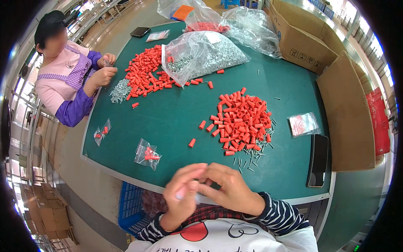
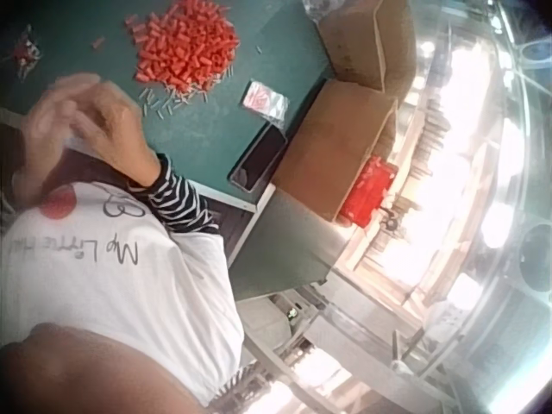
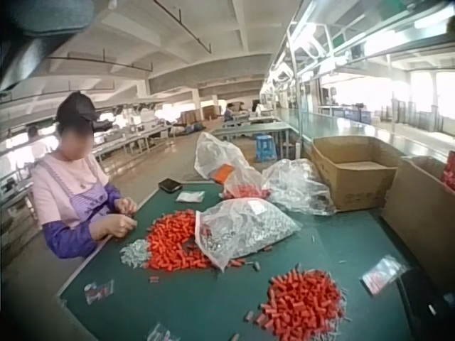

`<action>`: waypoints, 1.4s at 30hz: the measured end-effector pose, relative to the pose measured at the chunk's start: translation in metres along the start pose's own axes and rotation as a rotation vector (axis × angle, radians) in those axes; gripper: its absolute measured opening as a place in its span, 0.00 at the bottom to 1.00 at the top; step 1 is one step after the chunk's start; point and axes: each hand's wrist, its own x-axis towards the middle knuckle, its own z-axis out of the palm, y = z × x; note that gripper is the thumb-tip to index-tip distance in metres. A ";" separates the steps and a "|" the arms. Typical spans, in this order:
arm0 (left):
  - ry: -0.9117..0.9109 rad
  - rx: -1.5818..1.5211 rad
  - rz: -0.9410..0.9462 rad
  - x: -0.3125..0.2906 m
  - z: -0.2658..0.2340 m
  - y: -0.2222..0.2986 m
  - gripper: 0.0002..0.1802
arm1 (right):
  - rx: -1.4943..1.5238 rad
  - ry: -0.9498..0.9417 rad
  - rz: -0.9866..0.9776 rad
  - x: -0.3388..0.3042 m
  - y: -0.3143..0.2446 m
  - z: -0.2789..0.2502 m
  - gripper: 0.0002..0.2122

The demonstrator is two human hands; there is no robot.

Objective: The person packages hardware by putting plastic wall plugs and screws into small plastic bags by hand and sealing them.

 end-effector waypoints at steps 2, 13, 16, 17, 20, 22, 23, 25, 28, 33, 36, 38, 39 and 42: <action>-0.008 -0.051 0.031 -0.002 0.015 -0.007 0.14 | 0.009 0.024 -0.050 -0.004 0.006 0.002 0.12; 0.068 -0.518 -0.268 -0.006 0.027 -0.016 0.19 | -0.012 0.164 -0.086 -0.015 0.023 -0.001 0.08; 0.166 -0.486 -0.405 0.000 0.031 -0.010 0.22 | 0.011 0.211 -0.030 -0.018 0.023 -0.003 0.06; 0.164 -0.486 -0.408 0.001 0.032 -0.012 0.22 | 0.048 0.224 0.026 -0.018 0.022 -0.004 0.05; 0.223 -0.486 -0.446 0.002 0.030 -0.014 0.22 | 0.156 0.303 0.132 -0.017 0.017 -0.008 0.05; 0.215 -0.472 -0.534 0.003 0.025 -0.012 0.21 | 0.195 0.322 0.171 -0.020 0.021 -0.009 0.05; 0.212 -0.475 -0.534 0.004 0.023 -0.013 0.21 | 0.236 0.337 0.209 -0.022 0.024 -0.010 0.05; 0.273 -0.404 -0.529 0.003 0.021 -0.017 0.20 | 0.244 0.340 0.231 -0.024 0.027 -0.013 0.06; 0.234 -0.405 -0.578 0.006 0.014 -0.016 0.21 | 0.315 0.348 0.273 -0.022 0.023 -0.020 0.04; -0.027 -0.259 -0.657 0.009 0.000 -0.009 0.15 | 0.101 0.137 0.183 -0.018 0.012 -0.035 0.04; -0.114 -0.164 -0.464 0.013 0.002 -0.008 0.11 | -0.030 0.099 0.067 -0.017 0.013 -0.037 0.04; -0.146 -0.110 -0.341 0.014 0.001 -0.010 0.08 | -0.033 0.090 0.080 -0.017 0.010 -0.038 0.04; -0.146 -0.112 -0.340 0.013 0.000 -0.011 0.08 | -0.035 0.082 0.093 -0.017 0.009 -0.039 0.04; -0.174 -0.001 -0.242 0.011 -0.003 -0.012 0.08 | -0.050 0.035 0.123 -0.018 0.010 -0.039 0.04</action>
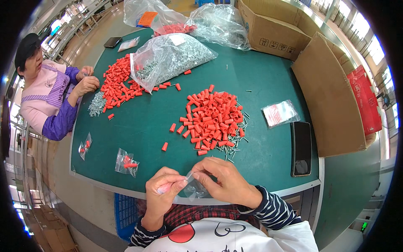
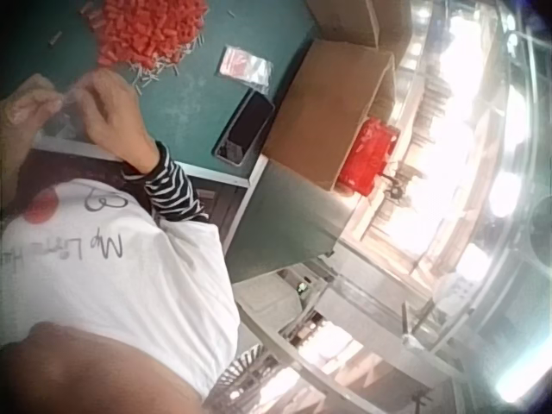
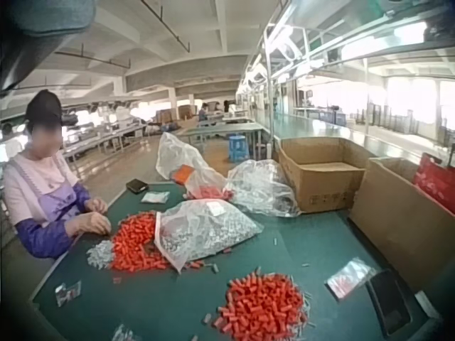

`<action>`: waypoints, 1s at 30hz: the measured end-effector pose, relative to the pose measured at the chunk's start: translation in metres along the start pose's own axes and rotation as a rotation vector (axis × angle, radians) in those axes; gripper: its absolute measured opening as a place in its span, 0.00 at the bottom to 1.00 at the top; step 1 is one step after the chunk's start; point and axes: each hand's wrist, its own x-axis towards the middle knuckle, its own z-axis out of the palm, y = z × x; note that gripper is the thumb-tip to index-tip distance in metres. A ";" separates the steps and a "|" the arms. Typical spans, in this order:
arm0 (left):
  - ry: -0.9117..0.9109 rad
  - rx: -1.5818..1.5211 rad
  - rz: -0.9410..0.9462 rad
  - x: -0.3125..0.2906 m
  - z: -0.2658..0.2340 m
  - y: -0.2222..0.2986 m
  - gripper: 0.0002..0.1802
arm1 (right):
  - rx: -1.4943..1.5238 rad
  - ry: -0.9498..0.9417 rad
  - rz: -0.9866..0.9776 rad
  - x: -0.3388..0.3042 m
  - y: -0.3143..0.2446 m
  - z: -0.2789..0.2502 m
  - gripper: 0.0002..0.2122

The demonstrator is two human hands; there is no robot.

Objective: The person packages hardware by putting plastic wall plugs and screws into small plastic bags by hand and sealing them.

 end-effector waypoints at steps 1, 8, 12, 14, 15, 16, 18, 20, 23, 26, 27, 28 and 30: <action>0.036 0.053 0.030 -0.001 0.000 0.002 0.07 | -0.001 -0.001 -0.001 0.001 -0.002 0.002 0.04; 0.169 0.302 0.195 -0.001 0.002 0.005 0.10 | -0.050 0.167 -0.154 0.000 -0.006 0.006 0.08; 0.177 0.347 0.242 -0.001 0.004 0.007 0.12 | -0.060 0.154 -0.133 -0.001 -0.012 0.010 0.08; 0.184 0.362 0.266 -0.003 0.004 0.007 0.13 | -0.059 0.194 -0.119 -0.001 -0.016 0.011 0.07; 0.184 0.362 0.264 -0.003 0.004 0.006 0.13 | -0.058 0.234 -0.105 -0.001 -0.017 0.012 0.07; 0.185 0.367 0.264 -0.003 0.003 0.006 0.14 | -0.060 0.235 -0.105 -0.002 -0.018 0.011 0.07; 0.187 0.371 0.263 -0.004 0.003 0.007 0.14 | -0.157 0.152 -0.182 -0.002 -0.019 0.009 0.07; 0.176 0.351 0.274 -0.003 0.004 0.007 0.14 | -0.159 0.145 -0.167 -0.002 -0.017 0.011 0.08; 0.163 0.408 0.360 -0.004 0.005 0.004 0.13 | -0.118 0.133 -0.092 -0.004 -0.015 0.014 0.08; 0.136 0.454 0.451 -0.004 0.005 -0.002 0.13 | 0.013 0.108 0.014 -0.004 -0.014 0.015 0.07; 0.132 0.453 0.452 -0.005 0.005 -0.001 0.13 | 0.105 0.084 0.059 -0.004 -0.013 0.016 0.07; 0.114 0.428 0.400 -0.005 0.006 -0.001 0.13 | 0.105 0.088 0.060 -0.004 -0.011 0.016 0.07; 0.090 0.401 0.349 -0.005 0.007 0.002 0.13 | 0.078 0.076 0.048 -0.005 -0.006 0.016 0.07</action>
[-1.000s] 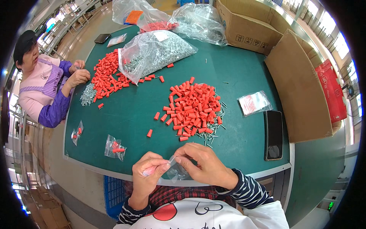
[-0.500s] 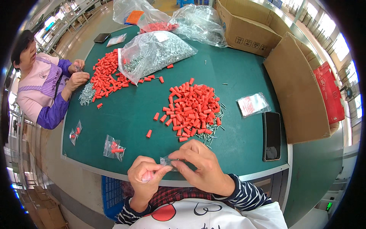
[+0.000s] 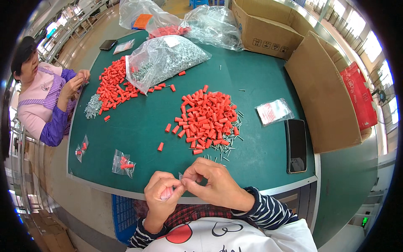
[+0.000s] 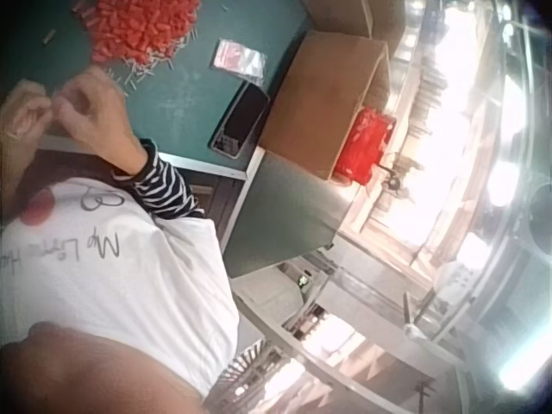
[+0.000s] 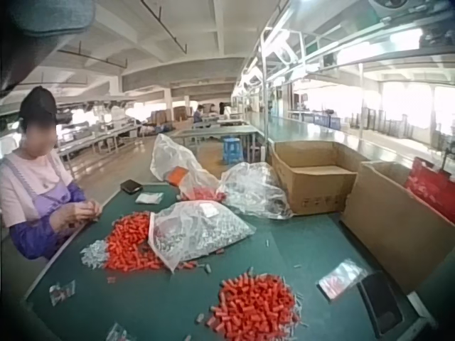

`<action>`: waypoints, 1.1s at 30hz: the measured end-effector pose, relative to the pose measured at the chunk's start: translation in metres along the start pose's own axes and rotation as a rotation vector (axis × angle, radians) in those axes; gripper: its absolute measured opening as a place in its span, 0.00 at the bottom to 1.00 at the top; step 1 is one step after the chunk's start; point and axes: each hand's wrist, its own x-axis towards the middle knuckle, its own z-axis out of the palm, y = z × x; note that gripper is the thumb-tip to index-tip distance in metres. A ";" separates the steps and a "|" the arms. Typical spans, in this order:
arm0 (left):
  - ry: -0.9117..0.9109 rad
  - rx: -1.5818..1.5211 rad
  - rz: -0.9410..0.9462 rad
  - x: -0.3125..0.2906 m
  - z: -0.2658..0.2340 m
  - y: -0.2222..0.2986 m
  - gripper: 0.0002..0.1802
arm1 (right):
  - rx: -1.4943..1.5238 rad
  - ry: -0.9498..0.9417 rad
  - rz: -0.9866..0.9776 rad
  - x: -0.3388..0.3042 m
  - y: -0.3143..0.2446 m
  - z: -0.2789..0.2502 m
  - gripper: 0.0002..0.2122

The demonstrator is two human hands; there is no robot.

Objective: The person packages hardware by putting plastic wall plugs and screws into small plastic bags by hand and sealing them.

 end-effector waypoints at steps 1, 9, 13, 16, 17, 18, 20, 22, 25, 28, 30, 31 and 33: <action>0.008 -0.016 -0.045 0.000 -0.001 0.002 0.13 | 0.002 0.002 0.000 0.001 -0.002 -0.001 0.07; -0.028 -0.190 -0.212 -0.001 -0.002 0.004 0.10 | 0.133 -0.048 0.116 0.001 -0.001 -0.005 0.05; -0.125 -0.200 -0.291 0.003 -0.007 0.004 0.07 | 0.055 -0.001 0.005 -0.001 0.006 -0.002 0.04; -0.115 -0.209 -0.348 0.003 -0.006 0.003 0.06 | 0.013 -0.003 -0.060 -0.001 0.008 -0.002 0.04; -0.084 -0.246 -0.376 0.002 -0.006 0.003 0.05 | 0.011 0.027 -0.073 -0.001 0.008 -0.002 0.04; -0.085 -0.243 -0.376 0.001 -0.005 0.002 0.05 | 0.009 0.056 -0.086 -0.002 0.008 -0.002 0.05; -0.004 -0.325 -0.411 -0.002 -0.002 0.001 0.05 | -0.010 0.062 -0.079 -0.003 0.003 -0.003 0.05; 0.015 -0.367 -0.411 -0.005 0.001 -0.001 0.05 | -0.030 0.070 -0.071 -0.004 0.000 -0.004 0.06; 0.033 -0.394 -0.405 -0.005 0.004 0.002 0.05 | -0.097 0.129 -0.115 -0.005 -0.003 -0.002 0.07; 0.023 -0.384 -0.377 -0.004 0.004 0.002 0.07 | -0.157 0.214 -0.201 -0.007 -0.005 -0.002 0.07; 0.018 -0.388 -0.356 -0.003 0.004 0.002 0.08 | -0.313 0.164 -0.175 -0.008 -0.007 -0.003 0.08; -0.024 -0.370 -0.324 -0.001 0.003 0.005 0.08 | -0.314 0.167 -0.173 -0.008 -0.006 -0.002 0.08; -0.068 -0.353 -0.291 0.002 0.003 0.006 0.09 | -0.185 0.113 -0.109 -0.009 -0.002 -0.002 0.08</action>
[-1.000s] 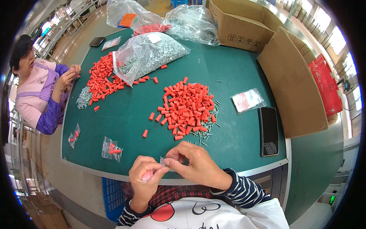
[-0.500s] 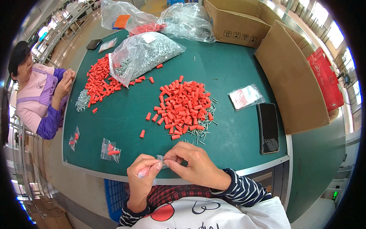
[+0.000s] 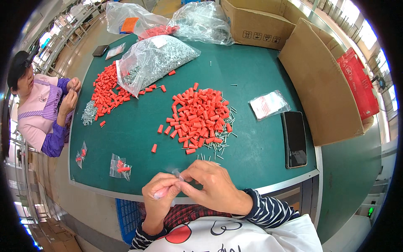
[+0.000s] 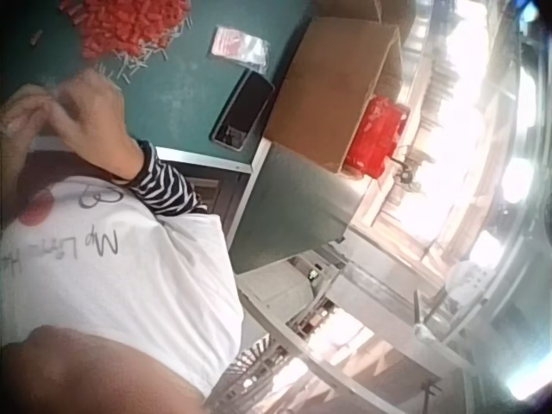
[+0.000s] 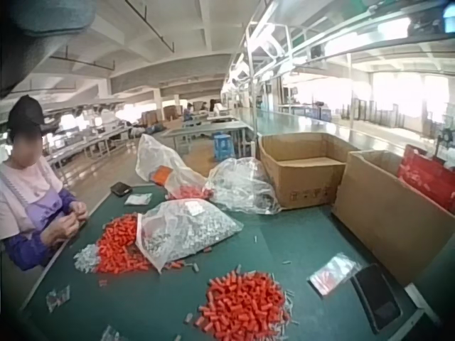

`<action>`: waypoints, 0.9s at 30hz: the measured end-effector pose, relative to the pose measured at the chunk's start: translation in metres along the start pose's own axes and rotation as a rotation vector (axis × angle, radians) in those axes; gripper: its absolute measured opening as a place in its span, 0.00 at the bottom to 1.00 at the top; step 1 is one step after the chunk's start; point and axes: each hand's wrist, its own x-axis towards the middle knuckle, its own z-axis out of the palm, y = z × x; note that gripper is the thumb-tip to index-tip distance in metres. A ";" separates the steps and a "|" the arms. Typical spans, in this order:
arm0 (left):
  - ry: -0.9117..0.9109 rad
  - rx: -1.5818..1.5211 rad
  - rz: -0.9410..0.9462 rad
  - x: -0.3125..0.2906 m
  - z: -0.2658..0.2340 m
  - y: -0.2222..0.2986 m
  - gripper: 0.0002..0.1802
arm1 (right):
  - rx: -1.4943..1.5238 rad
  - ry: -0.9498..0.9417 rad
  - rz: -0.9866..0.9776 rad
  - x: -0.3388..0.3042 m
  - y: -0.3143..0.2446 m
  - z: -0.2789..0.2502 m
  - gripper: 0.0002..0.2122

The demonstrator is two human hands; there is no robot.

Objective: The person packages hardware by putting plastic wall plugs and screws into small plastic bags by hand and sealing them.

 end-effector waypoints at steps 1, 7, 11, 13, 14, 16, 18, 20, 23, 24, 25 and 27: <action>-0.035 0.002 -0.034 -0.001 0.000 0.000 0.09 | 0.001 0.000 0.001 0.000 0.001 0.001 0.08; 0.009 -0.008 -0.120 -0.002 0.003 0.000 0.07 | -0.059 0.084 -0.114 0.003 0.005 0.005 0.07; 0.096 0.024 -0.077 -0.001 0.002 0.000 0.06 | 0.116 0.027 0.066 0.003 -0.002 0.003 0.06; 0.089 0.005 -0.078 -0.001 0.003 -0.002 0.07 | 0.158 -0.001 0.042 0.003 0.003 0.005 0.06; 0.082 -0.014 -0.078 -0.001 0.003 -0.002 0.08 | 0.129 0.014 -0.023 0.003 0.006 0.006 0.06; 0.054 -0.022 -0.072 0.000 0.002 -0.003 0.07 | 0.099 0.027 -0.087 0.004 0.008 0.006 0.05; 0.026 -0.032 -0.067 0.001 0.002 -0.002 0.07 | 0.059 0.012 -0.056 0.005 0.006 0.006 0.05; 0.072 -0.066 -0.144 0.001 0.003 0.001 0.03 | 0.033 0.032 -0.083 0.007 0.007 0.007 0.05; 0.240 -0.127 -0.215 -0.001 0.000 -0.003 0.03 | -0.018 0.084 -0.131 0.007 0.011 0.013 0.05; 0.242 -0.128 -0.215 0.000 -0.001 -0.002 0.03 | -0.043 0.116 -0.150 0.006 0.012 0.015 0.06; 0.272 -0.124 -0.222 0.002 -0.002 0.000 0.02 | -0.043 0.113 -0.150 0.006 0.012 0.015 0.06; 0.305 -0.123 -0.231 0.002 -0.004 -0.001 0.02 | -0.084 0.122 -0.203 0.006 0.011 0.014 0.07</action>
